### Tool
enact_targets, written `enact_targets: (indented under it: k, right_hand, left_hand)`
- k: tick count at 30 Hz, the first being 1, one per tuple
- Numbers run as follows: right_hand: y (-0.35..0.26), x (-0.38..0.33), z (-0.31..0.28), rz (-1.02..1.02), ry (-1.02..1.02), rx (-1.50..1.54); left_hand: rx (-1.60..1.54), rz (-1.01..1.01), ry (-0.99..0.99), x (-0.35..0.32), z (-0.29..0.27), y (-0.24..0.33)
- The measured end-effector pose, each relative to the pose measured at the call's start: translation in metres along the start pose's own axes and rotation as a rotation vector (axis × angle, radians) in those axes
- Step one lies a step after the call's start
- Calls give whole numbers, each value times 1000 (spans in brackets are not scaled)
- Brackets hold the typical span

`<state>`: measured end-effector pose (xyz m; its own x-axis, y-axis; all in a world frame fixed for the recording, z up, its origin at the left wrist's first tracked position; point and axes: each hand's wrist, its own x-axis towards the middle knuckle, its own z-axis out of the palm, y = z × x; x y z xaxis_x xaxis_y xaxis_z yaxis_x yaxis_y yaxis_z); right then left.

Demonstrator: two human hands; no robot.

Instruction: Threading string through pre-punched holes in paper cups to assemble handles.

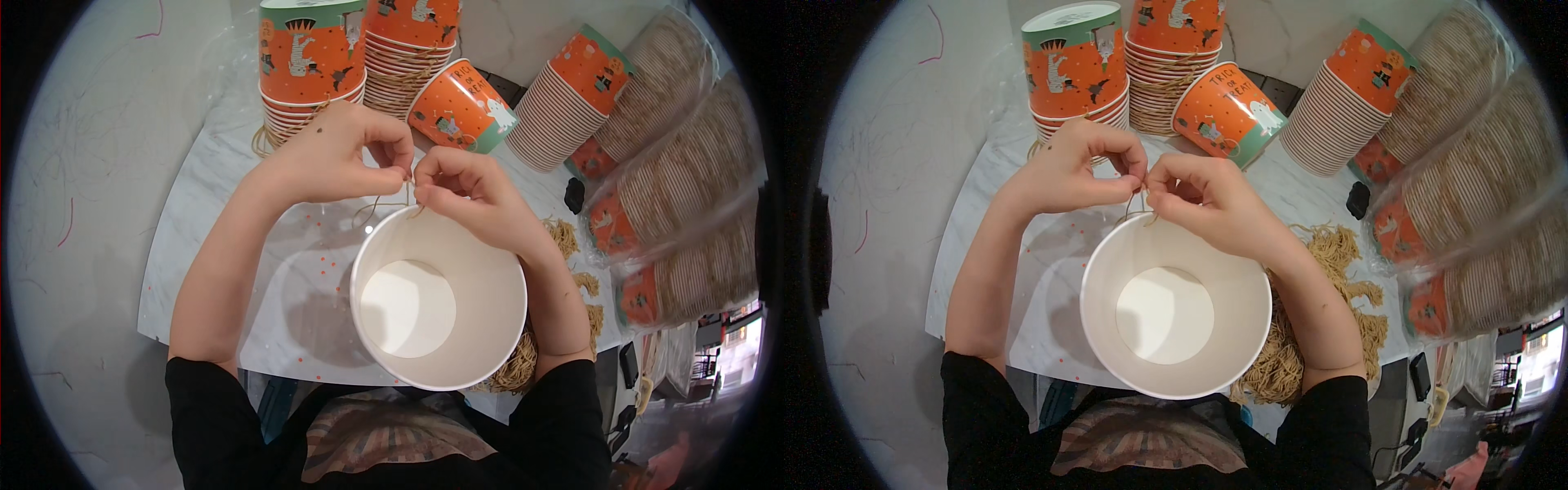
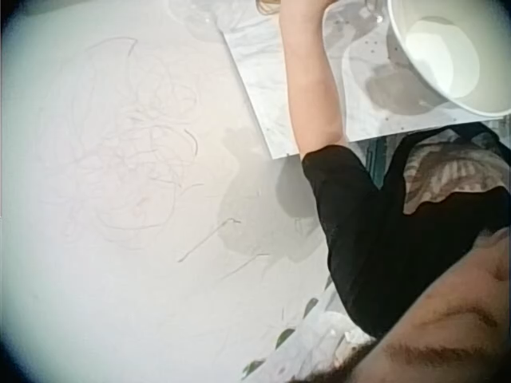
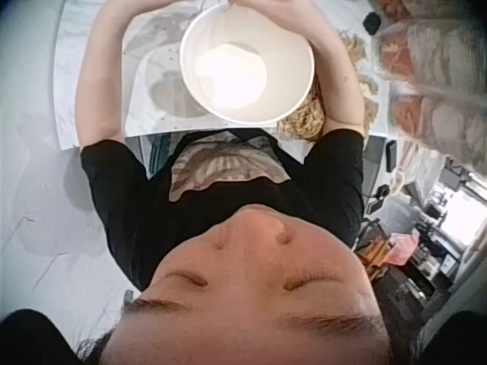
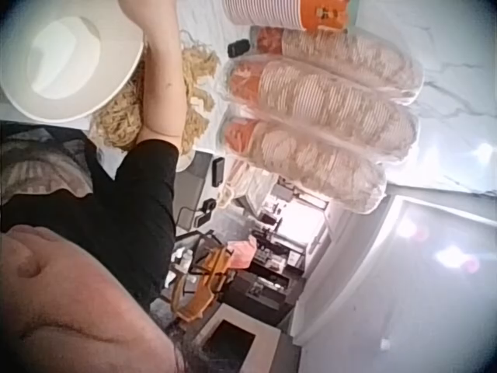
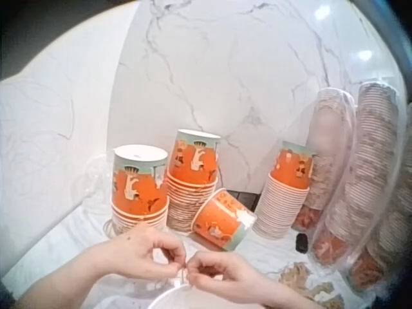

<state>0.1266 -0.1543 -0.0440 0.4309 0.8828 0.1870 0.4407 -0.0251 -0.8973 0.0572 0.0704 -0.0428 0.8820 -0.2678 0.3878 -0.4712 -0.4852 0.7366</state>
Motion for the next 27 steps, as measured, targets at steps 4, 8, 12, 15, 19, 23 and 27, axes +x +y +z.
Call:
enact_targets:
  k: [4, 8, 12, 15, 19, 23, 27]
  right_hand:
    - [1, 3, -2, 175, 73, 249]
    - [5, 6, -6, 225, 124, 400]
    - [4, 6, -9, 257, 141, 451]
    - [10, 7, -11, 266, 119, 500]
    - [11, 9, -11, 306, 95, 584]
    - [19, 12, -11, 361, 95, 688]
    - [27, 13, -11, 413, 75, 718]
  left_hand:
    - [30, 40, 78, 0, 1, 8]
    - [185, 303, 191, 5, 11, 4]
    - [194, 293, 189, 5, 10, 5]
    - [142, 258, 198, 6, 10, 8]
    - [150, 236, 185, 4, 8, 7]
    - [279, 317, 213, 6, 11, 8]
    - [367, 223, 293, 5, 17, 8]
